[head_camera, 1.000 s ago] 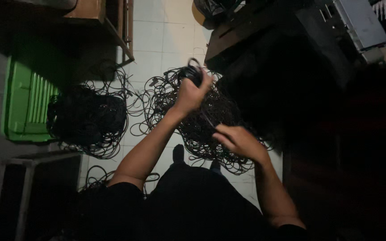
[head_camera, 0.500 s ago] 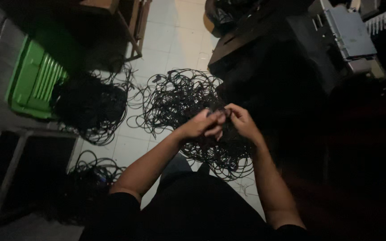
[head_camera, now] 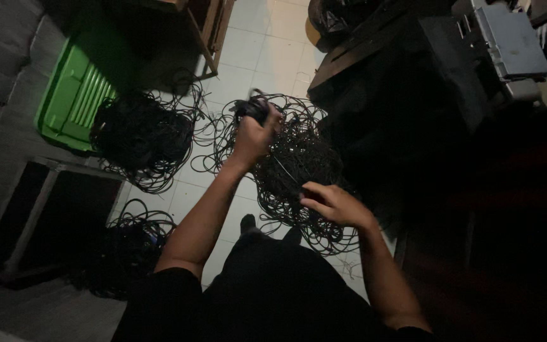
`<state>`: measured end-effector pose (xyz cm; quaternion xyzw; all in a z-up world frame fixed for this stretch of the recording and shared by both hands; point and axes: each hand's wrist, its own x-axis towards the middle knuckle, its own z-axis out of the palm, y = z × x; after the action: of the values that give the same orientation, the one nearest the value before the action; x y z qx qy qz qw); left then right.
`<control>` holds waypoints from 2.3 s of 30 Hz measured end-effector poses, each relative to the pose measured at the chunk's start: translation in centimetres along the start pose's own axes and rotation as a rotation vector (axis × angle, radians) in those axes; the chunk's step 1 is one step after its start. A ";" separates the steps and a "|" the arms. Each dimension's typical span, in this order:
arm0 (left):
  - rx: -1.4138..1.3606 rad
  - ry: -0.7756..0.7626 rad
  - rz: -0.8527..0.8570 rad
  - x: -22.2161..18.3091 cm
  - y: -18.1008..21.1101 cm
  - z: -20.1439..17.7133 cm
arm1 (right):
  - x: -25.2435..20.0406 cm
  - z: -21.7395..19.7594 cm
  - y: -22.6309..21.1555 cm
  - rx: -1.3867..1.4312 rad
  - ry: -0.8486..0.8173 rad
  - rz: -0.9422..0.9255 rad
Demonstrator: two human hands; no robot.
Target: The person untangles and coils long black cables by hand, placing the completed coils into a white plastic bin.
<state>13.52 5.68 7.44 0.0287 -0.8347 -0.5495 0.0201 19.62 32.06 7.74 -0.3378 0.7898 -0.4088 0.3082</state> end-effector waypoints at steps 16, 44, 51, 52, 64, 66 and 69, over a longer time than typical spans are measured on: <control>-0.562 -0.904 -0.177 -8.7 -2.3 -2.0 | 6.7 -1.6 2.5 -0.679 0.438 -0.234; -0.054 -0.961 0.049 -3.6 -5.8 -3.8 | 6.1 -5.0 -4.0 -0.234 0.537 -0.171; -0.733 -0.867 -0.032 -5.5 -0.5 -6.0 | 12.9 2.8 8.2 0.206 0.253 -0.044; -0.799 -0.809 0.007 -5.2 0.1 -6.5 | 13.5 4.3 8.8 0.275 0.222 0.061; -0.224 0.232 0.361 5.1 -3.3 -12.8 | 9.5 1.5 0.2 0.003 0.092 -0.029; -0.002 0.157 0.173 5.4 -3.9 -12.7 | 8.6 -0.1 -2.4 -0.163 0.129 -0.125; 0.248 -0.140 -0.087 5.2 -3.4 -11.7 | 7.6 -2.8 -5.2 -0.291 0.196 -0.055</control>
<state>9.14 -6.80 8.93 0.0289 -0.8936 -0.4431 -0.0656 14.49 25.03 11.95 -0.3588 0.8575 -0.3294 0.1661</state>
